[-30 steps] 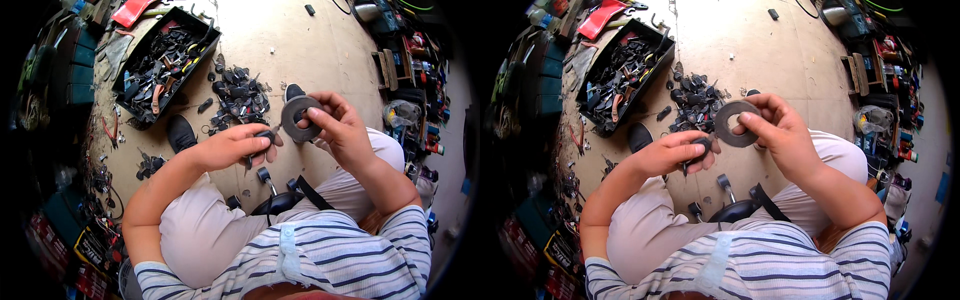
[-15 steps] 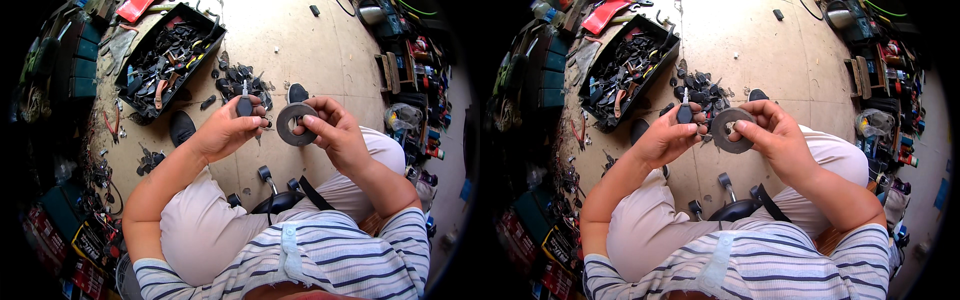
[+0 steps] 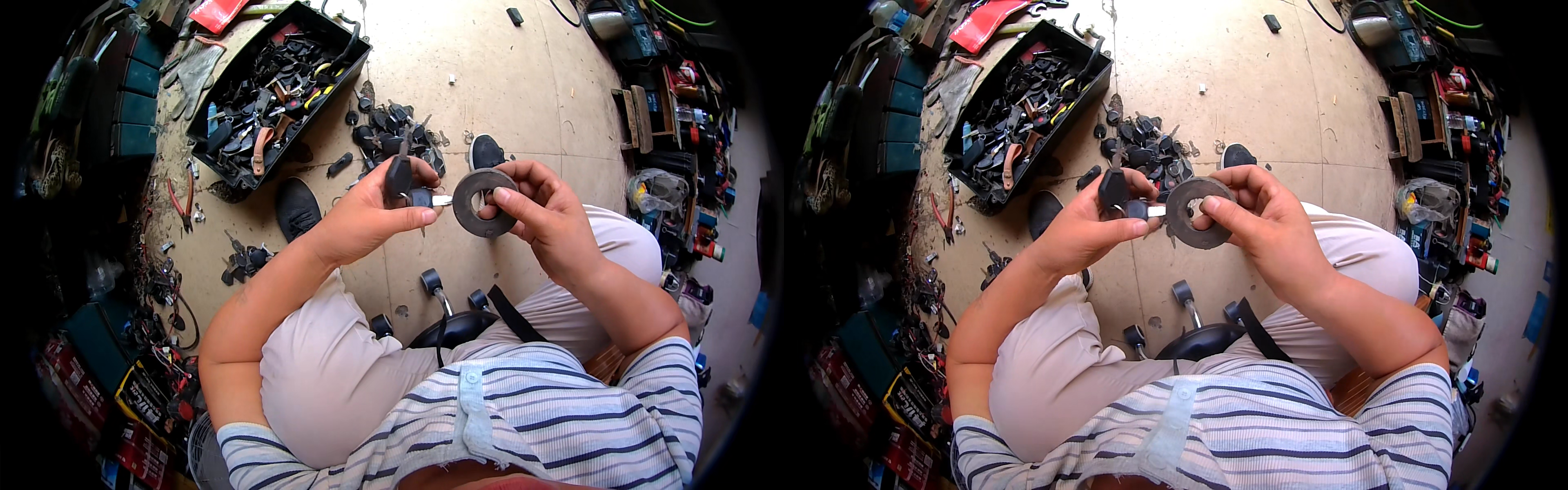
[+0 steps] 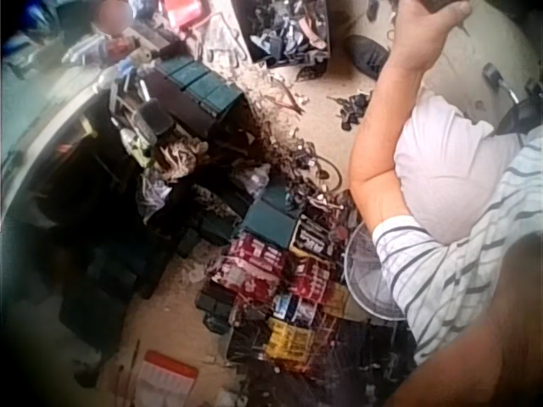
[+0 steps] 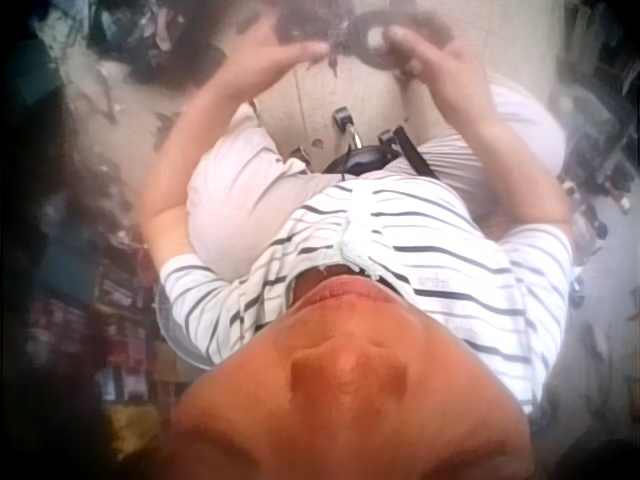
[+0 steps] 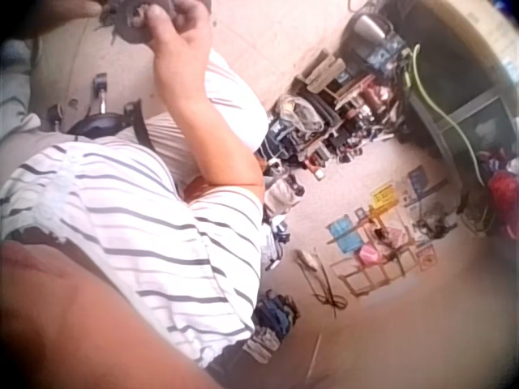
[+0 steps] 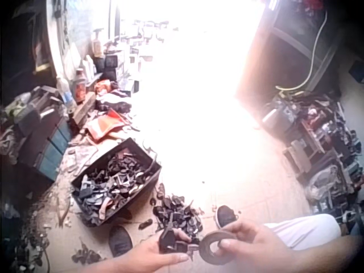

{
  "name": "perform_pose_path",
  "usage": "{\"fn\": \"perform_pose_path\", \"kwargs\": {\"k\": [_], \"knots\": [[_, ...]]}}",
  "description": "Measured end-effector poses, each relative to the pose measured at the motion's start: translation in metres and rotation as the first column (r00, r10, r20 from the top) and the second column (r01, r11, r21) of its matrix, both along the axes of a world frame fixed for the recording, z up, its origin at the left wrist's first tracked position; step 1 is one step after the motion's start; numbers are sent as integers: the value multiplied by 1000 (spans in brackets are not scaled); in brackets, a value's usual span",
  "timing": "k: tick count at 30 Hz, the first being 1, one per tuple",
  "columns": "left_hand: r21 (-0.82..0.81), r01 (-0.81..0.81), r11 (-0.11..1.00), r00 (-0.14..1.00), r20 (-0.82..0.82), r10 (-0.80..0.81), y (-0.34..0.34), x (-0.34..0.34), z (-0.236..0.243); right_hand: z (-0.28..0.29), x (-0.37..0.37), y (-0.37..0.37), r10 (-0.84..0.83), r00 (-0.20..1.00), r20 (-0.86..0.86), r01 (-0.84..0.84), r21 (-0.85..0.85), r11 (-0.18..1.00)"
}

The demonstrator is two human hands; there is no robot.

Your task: The person sorts through mechanical parts and keys in a plastic bin on the floor, picking up and turning over a roll of tape and a plastic housing by hand.

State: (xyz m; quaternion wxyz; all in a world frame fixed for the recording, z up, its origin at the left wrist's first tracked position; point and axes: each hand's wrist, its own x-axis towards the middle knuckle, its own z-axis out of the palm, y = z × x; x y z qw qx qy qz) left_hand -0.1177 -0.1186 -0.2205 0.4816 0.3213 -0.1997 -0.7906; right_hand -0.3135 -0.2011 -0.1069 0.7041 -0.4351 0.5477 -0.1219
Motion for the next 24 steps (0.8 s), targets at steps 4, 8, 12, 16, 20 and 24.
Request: {"fn": "perform_pose_path", "kwargs": {"k": [4, 8, 12, 16, 20, 24], "knots": [[70, -54, 996, 998, 37, 52, 2, -4, -7, 1, -1, -4, 19, 999, -42, -20, -35, 999], [140, -50, 989, 997, -51, 57, 3, -4, -5, -1, -4, -6, 26, 998, -65, -28, -29, 999], [183, -48, 982, 999, -8, 51, 1, 0, -14, 1, -5, -6, 50, 992, -116, -55, -45, 997], [251, 7, 968, 1000, -30, 1, 3, -4, -23, -3, -5, -8, -90, 996, 25, 92, -128, 987], [160, 325, 932, 933, -216, -288, 5, -18, -16, 1, -2, -9, 10, 999, -42, -14, -95, 995], [73, 480, 874, 838, -332, -433, 5, -21, -2, -3, -1, -4, 76, 997, 21, -75, -67, 995]]}}
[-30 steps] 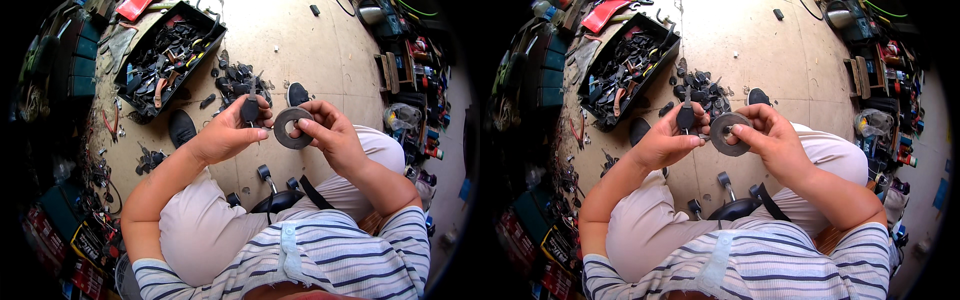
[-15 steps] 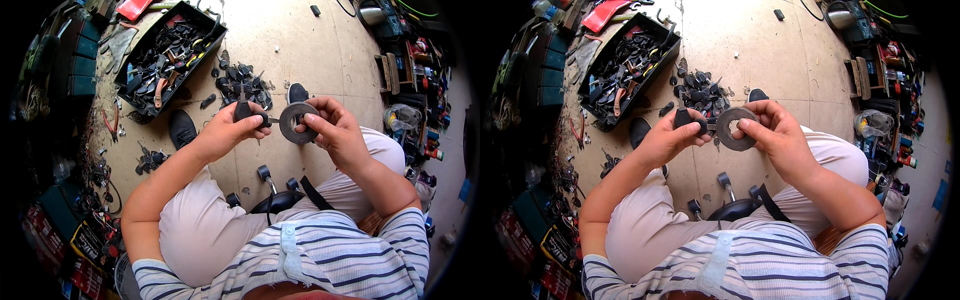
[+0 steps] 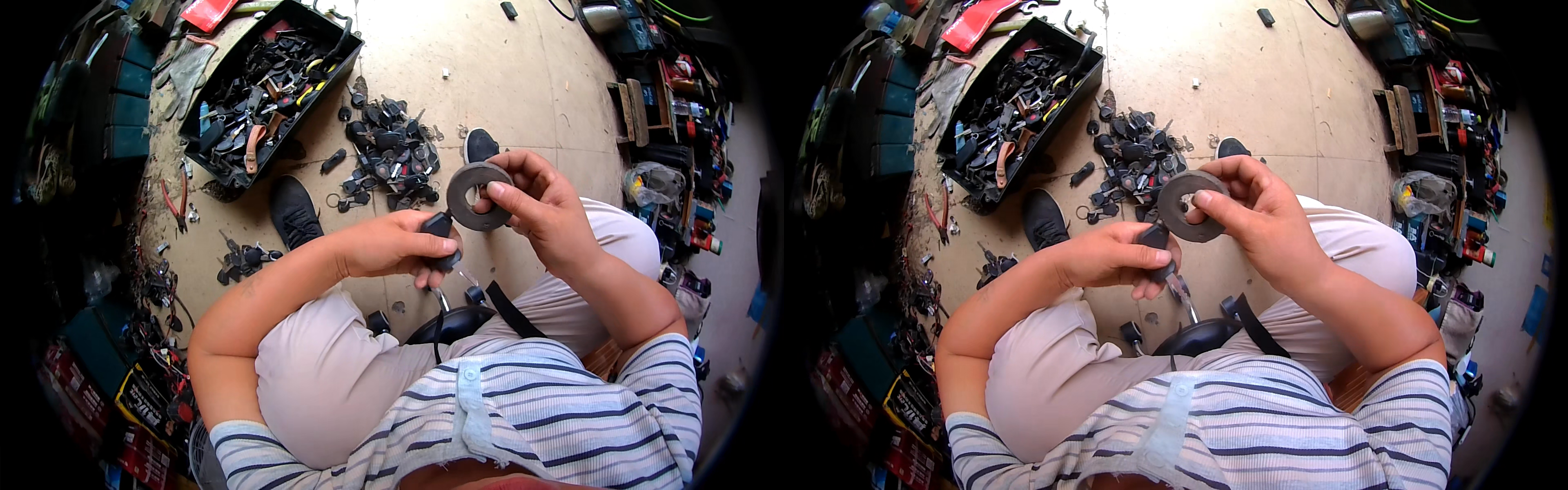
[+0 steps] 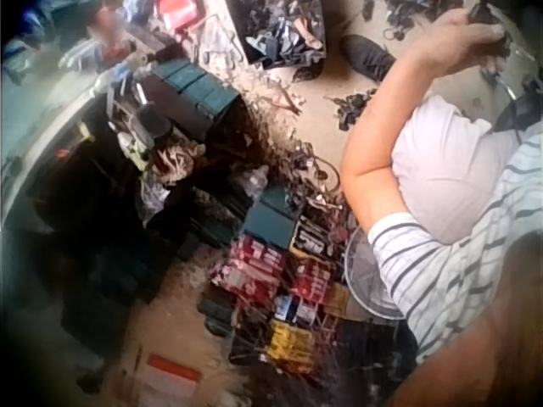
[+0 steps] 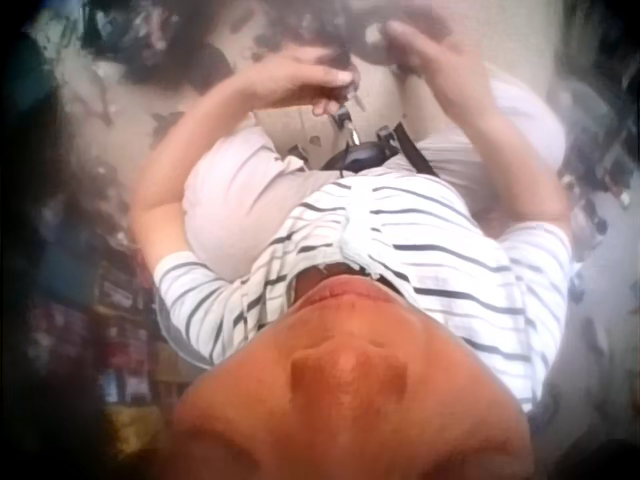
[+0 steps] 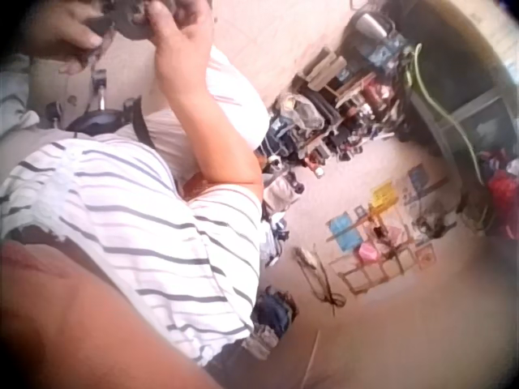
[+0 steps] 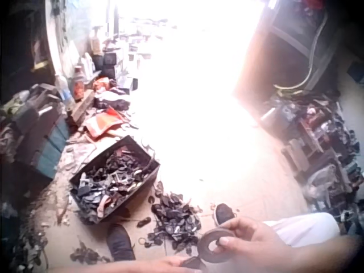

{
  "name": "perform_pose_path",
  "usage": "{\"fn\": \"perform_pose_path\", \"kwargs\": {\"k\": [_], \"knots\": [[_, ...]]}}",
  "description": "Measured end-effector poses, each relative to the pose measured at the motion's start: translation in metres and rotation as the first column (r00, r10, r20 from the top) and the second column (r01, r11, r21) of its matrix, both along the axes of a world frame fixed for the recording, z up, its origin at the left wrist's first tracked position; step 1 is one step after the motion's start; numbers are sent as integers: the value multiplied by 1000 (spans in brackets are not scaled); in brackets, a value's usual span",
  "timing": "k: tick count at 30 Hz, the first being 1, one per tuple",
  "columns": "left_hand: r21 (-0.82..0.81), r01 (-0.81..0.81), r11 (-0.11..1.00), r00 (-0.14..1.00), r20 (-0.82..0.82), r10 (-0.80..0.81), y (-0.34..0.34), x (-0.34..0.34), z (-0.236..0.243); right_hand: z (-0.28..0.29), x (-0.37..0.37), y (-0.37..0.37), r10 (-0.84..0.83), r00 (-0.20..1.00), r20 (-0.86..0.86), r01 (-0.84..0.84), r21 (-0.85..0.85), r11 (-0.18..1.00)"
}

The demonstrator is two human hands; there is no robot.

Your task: The person sorts through mechanical parts and keys in a plastic bin on the floor, picking up and turning over a roll of tape and a plastic housing by hand.

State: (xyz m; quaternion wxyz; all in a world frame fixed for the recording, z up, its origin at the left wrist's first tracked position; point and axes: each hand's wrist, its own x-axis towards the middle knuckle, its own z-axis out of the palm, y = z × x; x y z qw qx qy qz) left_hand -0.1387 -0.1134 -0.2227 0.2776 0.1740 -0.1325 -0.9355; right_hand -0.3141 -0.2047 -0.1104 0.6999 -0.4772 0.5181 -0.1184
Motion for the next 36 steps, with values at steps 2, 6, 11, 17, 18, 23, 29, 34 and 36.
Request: {"fn": "perform_pose_path", "kwargs": {"k": [2, 6, 11, 17, 18, 23, 29, 34, 36], "knots": [[2, 20, 1000, 999, -50, -20, 3, 2, -1, 2, -6, 0, -38, 997, -61, 38, -1, 999], [-76, 92, 993, 996, 29, -90, 1, 8, -17, 5, -7, -7, -170, 985, -20, 168, -78, 983], [-197, 207, 958, 733, 680, -19, 3, 8, -70, 9, -4, -8, -217, 974, 59, 222, -97, 970], [-384, 375, 844, 238, 920, 312, -1, 7, -103, 15, -5, -2, -169, 985, 20, 170, -25, 985], [-438, 317, 842, 157, 899, 408, -3, 8, -100, 16, -6, -2, -180, 984, 19, 180, -15, 984], [-797, 87, 598, -232, 568, 790, -43, 64, -112, 21, -9, -1, -184, 982, 38, 183, 10, 983], [-609, 282, 742, -539, 539, 647, -64, 137, -131, 22, -14, -3, -171, 984, 43, 169, 35, 985], [-394, 432, 811, -566, 582, 584, -73, 153, -137, 21, -16, -2, -170, 985, 40, 168, 53, 984], [-396, 454, 798, -590, 538, 602, -70, 157, -145, 21, -17, -2, -147, 988, 42, 145, 51, 988]]}}
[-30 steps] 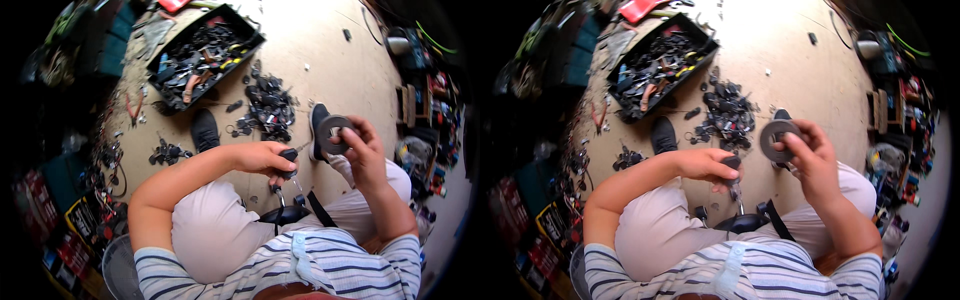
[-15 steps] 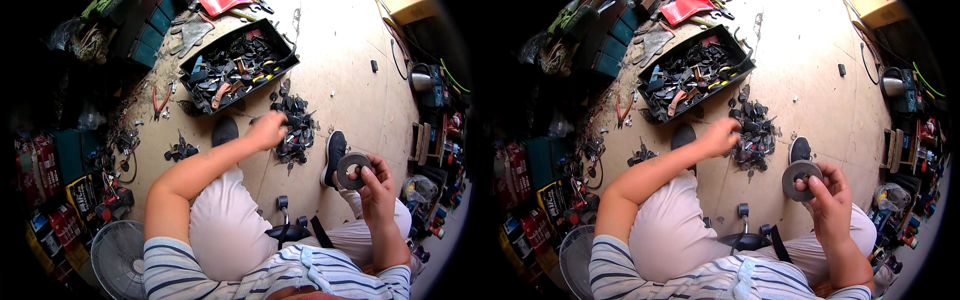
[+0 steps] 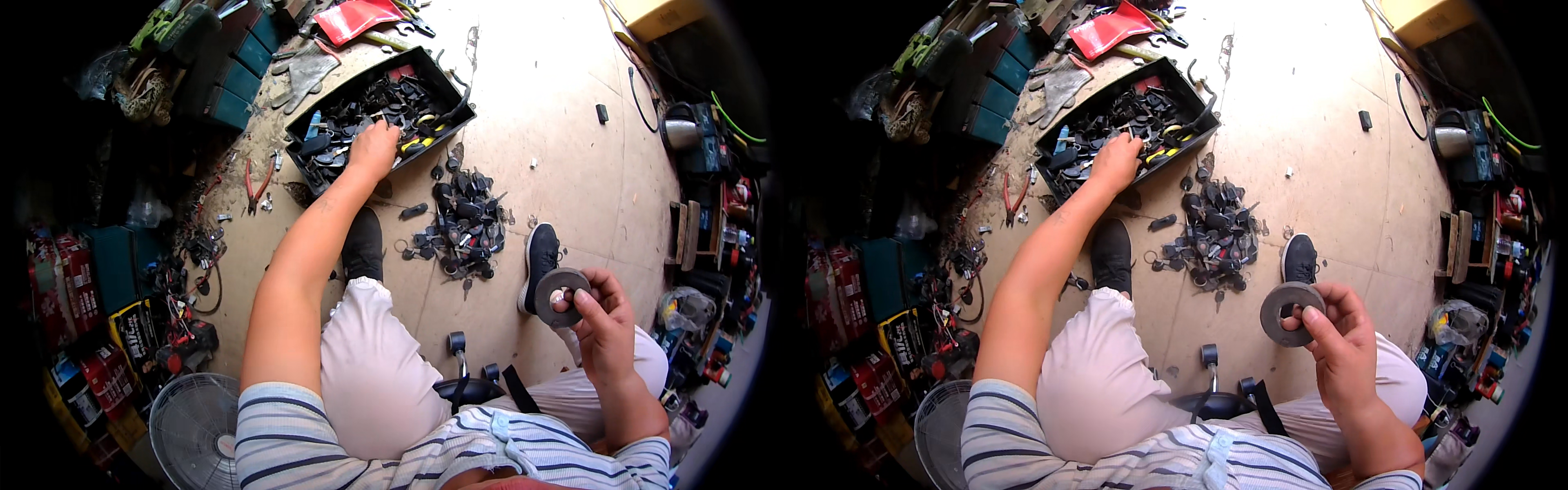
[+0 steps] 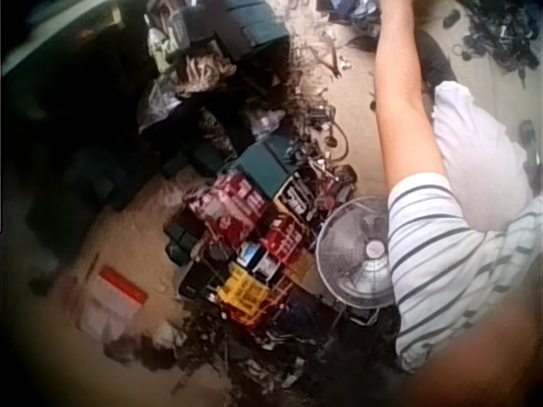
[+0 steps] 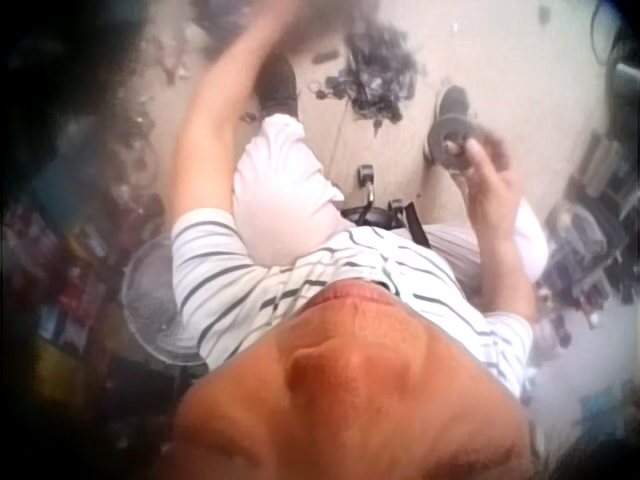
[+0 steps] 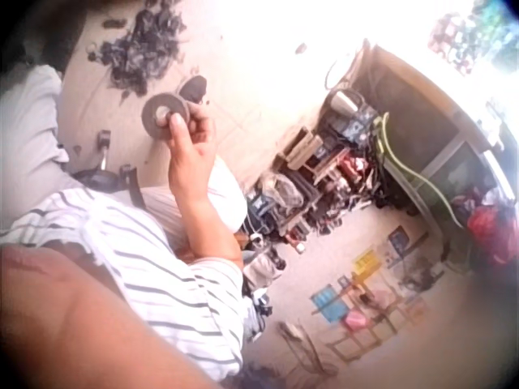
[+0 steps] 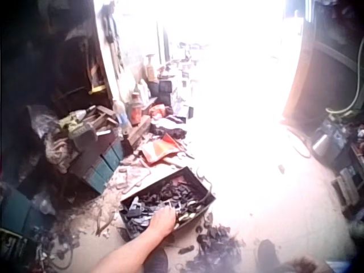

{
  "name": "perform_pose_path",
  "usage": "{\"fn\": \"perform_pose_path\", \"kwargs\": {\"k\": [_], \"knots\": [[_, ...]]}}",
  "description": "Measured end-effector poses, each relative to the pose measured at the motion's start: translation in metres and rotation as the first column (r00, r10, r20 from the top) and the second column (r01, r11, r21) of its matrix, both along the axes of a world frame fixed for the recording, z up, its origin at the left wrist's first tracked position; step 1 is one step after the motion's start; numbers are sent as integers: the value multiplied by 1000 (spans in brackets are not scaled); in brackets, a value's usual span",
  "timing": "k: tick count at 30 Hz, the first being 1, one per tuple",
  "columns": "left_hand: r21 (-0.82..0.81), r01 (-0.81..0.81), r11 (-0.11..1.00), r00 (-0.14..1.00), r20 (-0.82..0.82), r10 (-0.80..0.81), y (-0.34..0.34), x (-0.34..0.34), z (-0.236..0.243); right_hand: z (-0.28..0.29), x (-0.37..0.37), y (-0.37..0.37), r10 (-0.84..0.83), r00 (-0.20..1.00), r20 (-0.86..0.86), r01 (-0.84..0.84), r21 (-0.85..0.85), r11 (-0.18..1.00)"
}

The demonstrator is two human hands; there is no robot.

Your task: The person sorts through mechanical parts and keys in a plastic bin on the floor, picking up and turning over a roll of tape and a plastic housing by hand.

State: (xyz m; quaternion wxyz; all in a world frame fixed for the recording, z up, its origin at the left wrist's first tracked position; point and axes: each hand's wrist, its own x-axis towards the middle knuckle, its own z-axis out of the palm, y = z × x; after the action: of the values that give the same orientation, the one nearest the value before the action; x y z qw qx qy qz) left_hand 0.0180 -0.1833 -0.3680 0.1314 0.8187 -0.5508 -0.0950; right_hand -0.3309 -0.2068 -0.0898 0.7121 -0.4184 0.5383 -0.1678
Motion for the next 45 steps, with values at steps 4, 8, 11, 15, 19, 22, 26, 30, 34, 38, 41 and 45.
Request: {"fn": "perform_pose_path", "kwargs": {"k": [4, 8, 11, 15, 19, 22, 26, 30, 34, 38, 41, 45], "knots": [[-218, -216, 952, 952, -262, 156, 8, -13, 14, -1, -1, 1, -24, 999, -25, 24, -6, 1000], [-151, -543, 826, 441, -888, 128, 28, -61, 42, -3, -1, 1, -8, 1000, -15, 8, -9, 1000], [201, -424, 883, -222, -968, 114, 38, -91, 82, -3, 2, 3, -1, 1000, -10, 1, -9, 1000], [325, -163, 931, -640, -753, 151, 52, -108, 85, -5, 6, 5, 22, 999, -29, -23, -23, 999], [291, -10, 957, -749, -636, 185, 61, -117, 87, -8, 11, 6, 9, 998, -54, -10, -33, 999], [250, 15, 968, -609, -766, 207, 64, -117, 94, -9, 15, 7, 30, 996, -85, -33, -36, 999], [261, -64, 963, -558, -810, 182, 63, -124, 99, -9, 16, 9, 73, 989, -132, -78, -34, 996], [180, 14, 984, -348, -921, 174, 61, -125, 101, -14, 18, 8, 80, 987, -138, -86, -39, 996], [83, 138, 987, -308, -943, 122, 64, -127, 115, -15, 20, 4, 86, 986, -141, -98, -82, 992], [27, 306, 952, -307, -944, 126, 66, -135, 123, -17, 17, 0, 68, 988, -136, -80, -83, 993], [35, 362, 932, -351, -921, 171, 66, -142, 131, -18, 16, 0, 106, 986, -130, -115, -63, 991], [9, 395, 919, -424, -885, 191, 67, -145, 131, -21, 12, 0, 118, 982, -149, -126, -43, 991]]}}
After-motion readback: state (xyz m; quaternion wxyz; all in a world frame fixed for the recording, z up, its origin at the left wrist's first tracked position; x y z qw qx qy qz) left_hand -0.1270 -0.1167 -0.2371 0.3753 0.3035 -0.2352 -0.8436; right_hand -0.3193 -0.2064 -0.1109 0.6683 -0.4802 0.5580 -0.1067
